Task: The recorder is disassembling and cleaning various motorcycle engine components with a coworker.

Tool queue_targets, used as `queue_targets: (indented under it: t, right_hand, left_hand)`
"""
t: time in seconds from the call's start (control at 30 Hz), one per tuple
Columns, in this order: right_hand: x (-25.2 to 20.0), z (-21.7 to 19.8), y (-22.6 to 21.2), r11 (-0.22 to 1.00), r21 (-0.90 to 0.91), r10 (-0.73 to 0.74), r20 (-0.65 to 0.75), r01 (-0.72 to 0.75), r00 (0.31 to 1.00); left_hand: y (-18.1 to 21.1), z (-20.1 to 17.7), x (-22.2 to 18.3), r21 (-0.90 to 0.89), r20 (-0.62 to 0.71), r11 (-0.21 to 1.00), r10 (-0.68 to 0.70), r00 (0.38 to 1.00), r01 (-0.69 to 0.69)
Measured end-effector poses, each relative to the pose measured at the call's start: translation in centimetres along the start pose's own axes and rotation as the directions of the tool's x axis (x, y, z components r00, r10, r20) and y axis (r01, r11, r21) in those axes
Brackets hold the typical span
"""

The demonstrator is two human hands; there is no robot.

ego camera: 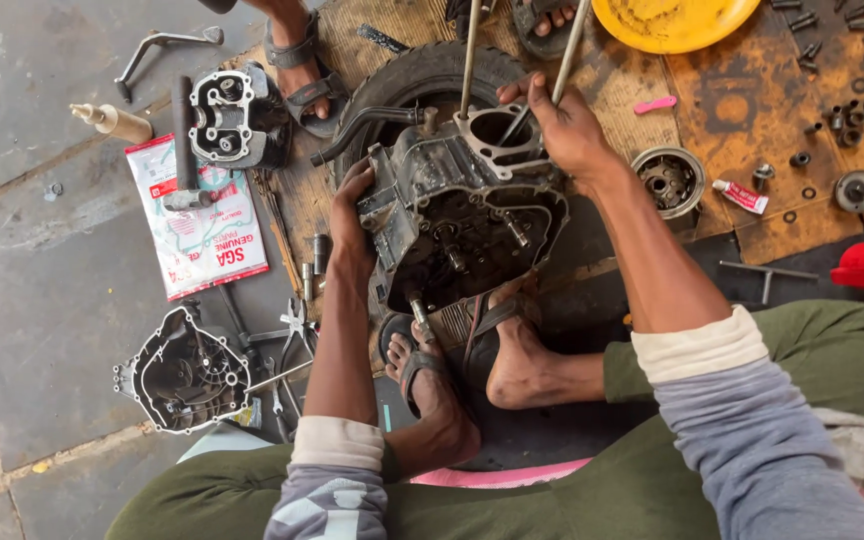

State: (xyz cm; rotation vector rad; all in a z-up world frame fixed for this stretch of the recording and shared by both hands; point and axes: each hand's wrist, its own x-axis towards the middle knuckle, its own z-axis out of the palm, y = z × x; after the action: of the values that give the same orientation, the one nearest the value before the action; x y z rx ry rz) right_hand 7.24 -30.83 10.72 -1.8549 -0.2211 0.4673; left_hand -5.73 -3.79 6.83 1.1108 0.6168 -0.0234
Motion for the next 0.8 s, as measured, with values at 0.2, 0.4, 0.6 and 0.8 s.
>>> queue_targets:
  t: [0.2, 0.4, 0.6, 0.8]
  right_hand:
    - [1.2, 0.0, 0.7, 0.979, 0.039, -0.203, 0.021, 0.202, 0.979]
    - [1.8, -0.7, 1.6, 0.898, 0.064, -0.439, 0.089, 0.435, 0.894]
    - [1.5, -1.4, 1.8, 0.952, 0.115, -0.281, -0.035, 0.283, 0.959]
    - [1.4, -1.0, 1.0, 0.807, 0.402, -0.428, -0.108, 0.433, 0.897]
  left_hand:
    - [-0.9, 0.0, -1.8, -0.149, -0.013, 0.985, 0.081, 0.997, -0.082]
    - [-2.0, -0.7, -3.0, -0.208, -0.067, 0.963, 0.161, 0.985, -0.171]
    - [-2.8, -0.6, -0.9, -0.201, -0.086, 0.955, 0.203, 0.975, -0.217]
    - [-2.3, -0.5, -0.4, 0.128, -0.177, 0.967, 0.241, 0.954, -0.221]
